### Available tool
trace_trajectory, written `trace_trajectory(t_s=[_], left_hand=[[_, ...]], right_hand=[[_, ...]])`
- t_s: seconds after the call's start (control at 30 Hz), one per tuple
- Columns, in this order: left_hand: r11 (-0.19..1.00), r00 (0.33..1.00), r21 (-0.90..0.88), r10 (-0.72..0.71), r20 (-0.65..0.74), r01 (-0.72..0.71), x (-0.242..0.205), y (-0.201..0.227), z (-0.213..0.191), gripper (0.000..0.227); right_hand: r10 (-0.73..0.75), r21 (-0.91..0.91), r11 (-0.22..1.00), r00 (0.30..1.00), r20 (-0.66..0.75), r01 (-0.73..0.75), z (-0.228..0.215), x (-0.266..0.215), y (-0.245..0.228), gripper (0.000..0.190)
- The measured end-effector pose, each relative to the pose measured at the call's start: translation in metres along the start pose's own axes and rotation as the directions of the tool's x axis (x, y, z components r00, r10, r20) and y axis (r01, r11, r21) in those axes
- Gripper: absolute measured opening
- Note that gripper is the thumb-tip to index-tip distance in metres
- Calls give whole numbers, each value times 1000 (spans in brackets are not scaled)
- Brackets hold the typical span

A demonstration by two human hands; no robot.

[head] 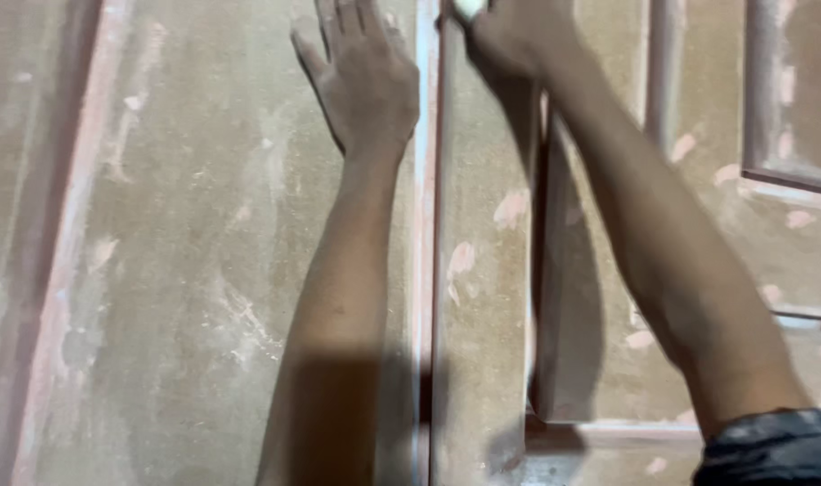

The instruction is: The person sands the surface of a large wooden furniture panel using a sanding block. They move the block back and forth across the flat surfaces and edges to smooth the wood.

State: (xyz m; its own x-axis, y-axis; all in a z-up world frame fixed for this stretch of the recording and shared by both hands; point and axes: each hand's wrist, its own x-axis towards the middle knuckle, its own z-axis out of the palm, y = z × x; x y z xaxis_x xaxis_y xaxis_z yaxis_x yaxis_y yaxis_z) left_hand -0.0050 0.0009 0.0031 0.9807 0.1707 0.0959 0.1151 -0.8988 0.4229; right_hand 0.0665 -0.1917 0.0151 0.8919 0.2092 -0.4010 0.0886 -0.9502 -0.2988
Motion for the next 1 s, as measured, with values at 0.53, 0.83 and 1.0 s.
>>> trace_trajectory(t_s=[0.53, 0.83, 1.0], left_hand=[[999, 993, 28, -28, 119, 25, 0, 10, -12, 53], [999, 998, 13, 44, 43, -45, 1, 7, -6, 62], [1000, 996, -20, 17, 90, -15, 0, 4, -10, 63]], right_hand=[[116, 93, 988, 991, 66, -122, -6, 20, 17, 79], [-30, -185, 983, 983, -180, -4, 20, -21, 17, 82], [73, 115, 993, 929, -363, -34, 21, 49, 27, 56]])
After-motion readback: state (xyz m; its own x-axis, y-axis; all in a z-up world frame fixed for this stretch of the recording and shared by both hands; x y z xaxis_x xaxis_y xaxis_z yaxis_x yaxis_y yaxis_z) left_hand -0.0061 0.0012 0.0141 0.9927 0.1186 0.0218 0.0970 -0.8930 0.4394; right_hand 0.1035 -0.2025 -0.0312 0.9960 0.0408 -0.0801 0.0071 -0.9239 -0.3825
